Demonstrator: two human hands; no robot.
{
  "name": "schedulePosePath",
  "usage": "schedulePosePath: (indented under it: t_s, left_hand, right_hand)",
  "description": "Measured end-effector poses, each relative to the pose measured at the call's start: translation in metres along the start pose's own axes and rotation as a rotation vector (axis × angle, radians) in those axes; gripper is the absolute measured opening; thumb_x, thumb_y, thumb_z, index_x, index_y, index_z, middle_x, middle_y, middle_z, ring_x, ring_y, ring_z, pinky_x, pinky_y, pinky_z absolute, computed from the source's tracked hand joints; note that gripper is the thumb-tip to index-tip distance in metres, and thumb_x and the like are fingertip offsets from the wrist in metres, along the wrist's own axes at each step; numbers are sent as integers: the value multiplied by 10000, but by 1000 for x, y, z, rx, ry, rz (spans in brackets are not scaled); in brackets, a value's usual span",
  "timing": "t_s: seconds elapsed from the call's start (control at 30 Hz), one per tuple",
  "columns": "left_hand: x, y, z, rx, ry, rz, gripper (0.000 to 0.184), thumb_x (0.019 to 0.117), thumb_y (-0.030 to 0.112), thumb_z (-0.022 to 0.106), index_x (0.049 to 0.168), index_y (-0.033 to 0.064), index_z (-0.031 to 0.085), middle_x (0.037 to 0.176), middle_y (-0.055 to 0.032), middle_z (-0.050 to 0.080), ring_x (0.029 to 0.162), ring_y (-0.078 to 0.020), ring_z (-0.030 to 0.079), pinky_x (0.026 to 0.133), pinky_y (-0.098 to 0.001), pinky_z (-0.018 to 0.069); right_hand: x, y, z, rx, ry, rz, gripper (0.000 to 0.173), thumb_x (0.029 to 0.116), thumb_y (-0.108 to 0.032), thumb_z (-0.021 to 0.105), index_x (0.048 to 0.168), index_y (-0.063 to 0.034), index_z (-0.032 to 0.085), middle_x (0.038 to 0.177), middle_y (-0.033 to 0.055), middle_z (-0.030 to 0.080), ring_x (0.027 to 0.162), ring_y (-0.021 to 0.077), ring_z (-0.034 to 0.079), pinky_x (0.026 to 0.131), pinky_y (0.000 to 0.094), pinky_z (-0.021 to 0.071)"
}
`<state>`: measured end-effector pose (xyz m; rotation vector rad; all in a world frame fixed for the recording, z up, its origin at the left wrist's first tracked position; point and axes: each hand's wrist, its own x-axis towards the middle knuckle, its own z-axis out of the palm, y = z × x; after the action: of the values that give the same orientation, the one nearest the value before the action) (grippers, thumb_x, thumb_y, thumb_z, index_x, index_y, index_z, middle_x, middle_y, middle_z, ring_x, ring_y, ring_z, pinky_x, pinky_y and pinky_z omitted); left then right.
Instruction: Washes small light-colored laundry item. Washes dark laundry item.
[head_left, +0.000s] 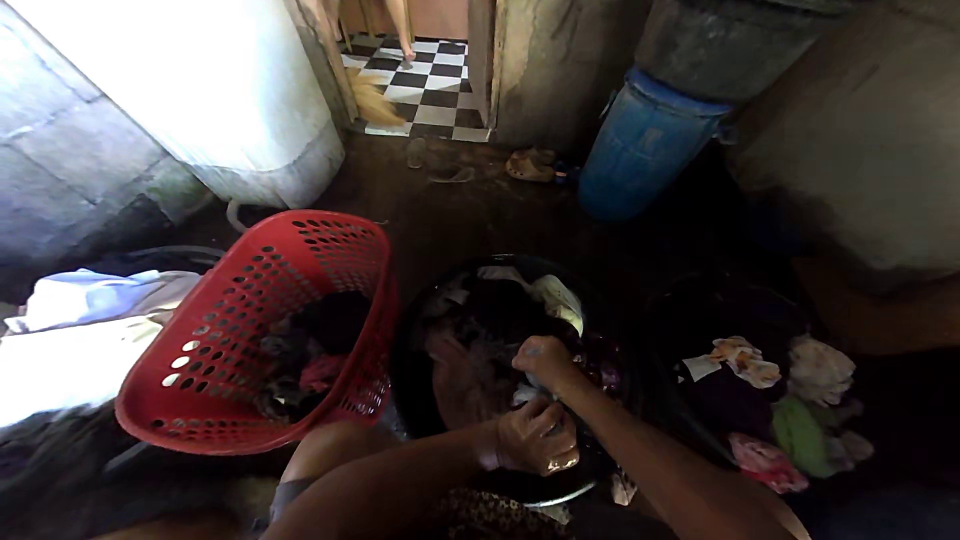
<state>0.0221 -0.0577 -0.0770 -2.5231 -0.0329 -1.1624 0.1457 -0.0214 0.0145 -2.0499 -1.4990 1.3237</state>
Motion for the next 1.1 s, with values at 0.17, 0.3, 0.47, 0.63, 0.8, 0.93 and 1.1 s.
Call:
schedulePosePath:
  t_s: [0.17, 0.3, 0.47, 0.63, 0.8, 0.93, 1.1]
  left_hand:
    - [5, -31, 6, -76, 63, -290, 108, 946, 199, 646, 1010, 156, 722, 1058, -97, 716, 1035, -265, 677, 964, -377, 538]
    - [19, -64, 1, -195, 185, -739, 559, 914, 357, 687, 1298, -46, 630, 1302, -296, 635, 1257, -393, 612, 1087, -434, 484]
    - [31, -76, -16, -822, -121, -1420, 710, 1036, 374, 525, 1586, -14, 299, 1601, -265, 356, 1457, -363, 419, 1180, -513, 378]
    - [32, -74, -17, -1592, -158, -1978, 676, 1072, 619, 141, 1632, 248, 217, 1598, -236, 361, 1332, -468, 506, 898, -662, 499]
    - [20, -81, -17, -2213, 394, -1854, 839, 968, 787, 134, 1141, 149, 651, 1032, -126, 730, 939, -273, 721, 756, -481, 608]
    - [25, -83, -20, -2374, 724, -1410, 634, 1081, 454, 191, 876, 165, 716, 807, -1, 745, 768, -66, 722, 727, -246, 608]
    - [39, -91, -35, -2296, 911, -1400, 507, 1062, 350, 289, 827, 152, 693, 761, -20, 722, 721, -89, 714, 688, -269, 612]
  right_hand:
    - [14, 16, -8, 403, 355, -49, 176, 943, -102, 715, 1034, 47, 688, 895, 115, 670, 787, 150, 600, 753, 346, 514]
    - [11, 4, -38, 450, 640, -260, 154, 937, -87, 701, 1005, 50, 708, 867, 108, 699, 767, 130, 638, 751, 345, 542]
    - [0, -6, -45, -2, 998, -611, 237, 886, -204, 679, 906, 22, 745, 837, 154, 731, 740, 276, 705, 681, 508, 562]
    - [11, -2, -18, -450, 1183, -949, 285, 863, -286, 612, 754, -54, 738, 804, 118, 753, 752, 278, 753, 632, 433, 608]
    - [-5, -11, 5, -565, 1085, -1184, 271, 886, -306, 598, 729, -125, 724, 808, 50, 758, 791, 204, 748, 695, 360, 612]
    - [-25, -23, 18, -557, 953, -1363, 278, 918, -337, 591, 745, -156, 712, 792, 10, 733, 796, 163, 718, 759, 319, 599]
    - [-36, -35, 9, -177, 838, -1446, 215, 929, -308, 633, 820, -130, 679, 846, 13, 734, 900, 98, 719, 853, 254, 592]
